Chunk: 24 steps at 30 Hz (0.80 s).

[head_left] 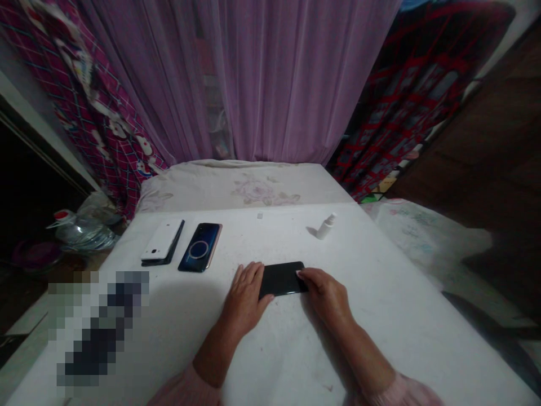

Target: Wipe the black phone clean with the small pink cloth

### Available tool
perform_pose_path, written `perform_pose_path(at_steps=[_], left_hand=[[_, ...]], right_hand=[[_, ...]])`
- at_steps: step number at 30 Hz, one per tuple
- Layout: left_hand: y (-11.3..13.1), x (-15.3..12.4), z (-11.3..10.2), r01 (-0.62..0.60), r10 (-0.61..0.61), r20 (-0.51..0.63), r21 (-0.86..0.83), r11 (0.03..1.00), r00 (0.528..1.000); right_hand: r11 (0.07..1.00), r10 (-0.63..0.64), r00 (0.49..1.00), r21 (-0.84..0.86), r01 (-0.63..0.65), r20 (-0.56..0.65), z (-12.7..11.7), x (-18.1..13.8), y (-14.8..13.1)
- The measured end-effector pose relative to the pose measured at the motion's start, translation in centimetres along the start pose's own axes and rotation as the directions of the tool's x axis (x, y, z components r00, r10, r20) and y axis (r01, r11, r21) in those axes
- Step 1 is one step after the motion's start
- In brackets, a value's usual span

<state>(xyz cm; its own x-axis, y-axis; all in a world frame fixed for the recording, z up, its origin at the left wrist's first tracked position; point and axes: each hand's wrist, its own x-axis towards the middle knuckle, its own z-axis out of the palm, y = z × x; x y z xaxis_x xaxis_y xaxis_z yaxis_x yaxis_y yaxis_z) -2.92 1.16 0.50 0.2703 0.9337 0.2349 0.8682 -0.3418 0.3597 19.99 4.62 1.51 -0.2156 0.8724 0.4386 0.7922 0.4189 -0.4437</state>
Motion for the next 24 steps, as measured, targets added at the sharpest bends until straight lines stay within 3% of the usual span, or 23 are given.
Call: perform_pose_path(at_steps=[5,9,13,20,24], left_hand=[[-0.5,-0.1,0.3,-0.018,0.018,0.006,-0.01,1.0,1.0],[-0.7,-0.3,0.1,-0.023,0.024,0.002,-0.015,1.0,1.0],[-0.9,-0.3,-0.2,-0.016,0.017,0.011,-0.033,0.999,1.0],[-0.9,-0.2,0.1,-0.026,0.025,-0.016,-0.055,0.998,1.0],[-0.7,-0.3,0.2,-0.02,0.017,-0.049,-0.054,0.998,0.999]], right_hand=[[0.998,0.022,1.0,0.064,-0.021,-0.007,-1.0,-1.1,0.2],[0.997,0.04,0.999,0.069,-0.041,0.02,-0.9,2.3,1.7],[0.995,-0.043,0.98,0.095,0.025,0.193,-0.3,5.5,2.4],[0.973,-0.231,0.885,0.099,0.208,0.405,1.7,7.4,-2.2],[0.97,-0.243,0.857,0.088,0.228,0.454,2.1,7.7,-3.6]])
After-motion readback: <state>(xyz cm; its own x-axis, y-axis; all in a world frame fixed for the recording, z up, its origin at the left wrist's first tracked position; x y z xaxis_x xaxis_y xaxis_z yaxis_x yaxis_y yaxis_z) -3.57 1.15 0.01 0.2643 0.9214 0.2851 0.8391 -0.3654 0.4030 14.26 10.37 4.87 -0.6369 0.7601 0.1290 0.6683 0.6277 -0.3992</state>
